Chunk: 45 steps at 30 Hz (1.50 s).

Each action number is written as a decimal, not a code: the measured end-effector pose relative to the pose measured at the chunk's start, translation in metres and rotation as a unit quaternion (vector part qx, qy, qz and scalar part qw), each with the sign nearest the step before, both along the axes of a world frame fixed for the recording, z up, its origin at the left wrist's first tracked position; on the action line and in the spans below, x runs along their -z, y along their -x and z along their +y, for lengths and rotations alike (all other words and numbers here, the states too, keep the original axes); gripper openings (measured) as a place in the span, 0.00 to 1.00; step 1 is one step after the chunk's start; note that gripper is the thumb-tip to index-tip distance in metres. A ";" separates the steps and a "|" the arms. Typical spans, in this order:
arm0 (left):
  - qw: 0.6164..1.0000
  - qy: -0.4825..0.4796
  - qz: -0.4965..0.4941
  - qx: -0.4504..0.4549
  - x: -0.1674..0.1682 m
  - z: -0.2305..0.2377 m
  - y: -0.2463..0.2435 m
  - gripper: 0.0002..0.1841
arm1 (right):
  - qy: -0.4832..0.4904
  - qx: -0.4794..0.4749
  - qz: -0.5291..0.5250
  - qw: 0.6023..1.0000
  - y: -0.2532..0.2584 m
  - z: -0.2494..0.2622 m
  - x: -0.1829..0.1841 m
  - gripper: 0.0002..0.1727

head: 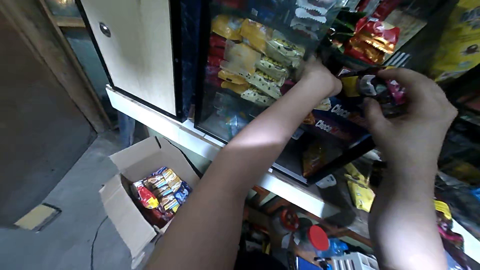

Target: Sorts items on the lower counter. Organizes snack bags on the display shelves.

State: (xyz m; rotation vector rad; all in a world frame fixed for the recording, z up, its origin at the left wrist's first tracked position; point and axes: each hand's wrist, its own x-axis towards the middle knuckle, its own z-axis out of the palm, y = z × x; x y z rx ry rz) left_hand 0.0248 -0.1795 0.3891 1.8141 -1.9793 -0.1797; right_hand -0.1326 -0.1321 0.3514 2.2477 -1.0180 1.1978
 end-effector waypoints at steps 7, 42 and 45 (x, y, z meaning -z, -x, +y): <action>1.000 -0.003 -0.022 -0.020 0.003 -0.003 0.005 0.35 | 0.027 -0.013 0.015 0.999 -0.005 0.006 -0.003 0.24; 0.966 0.222 0.136 -0.006 0.126 0.054 0.016 0.35 | 0.028 -0.020 0.046 0.998 -0.076 -0.056 0.016 0.25; 0.943 0.288 0.168 -0.002 0.137 0.044 0.020 0.36 | -0.046 -0.010 0.056 0.997 -0.077 -0.055 0.017 0.30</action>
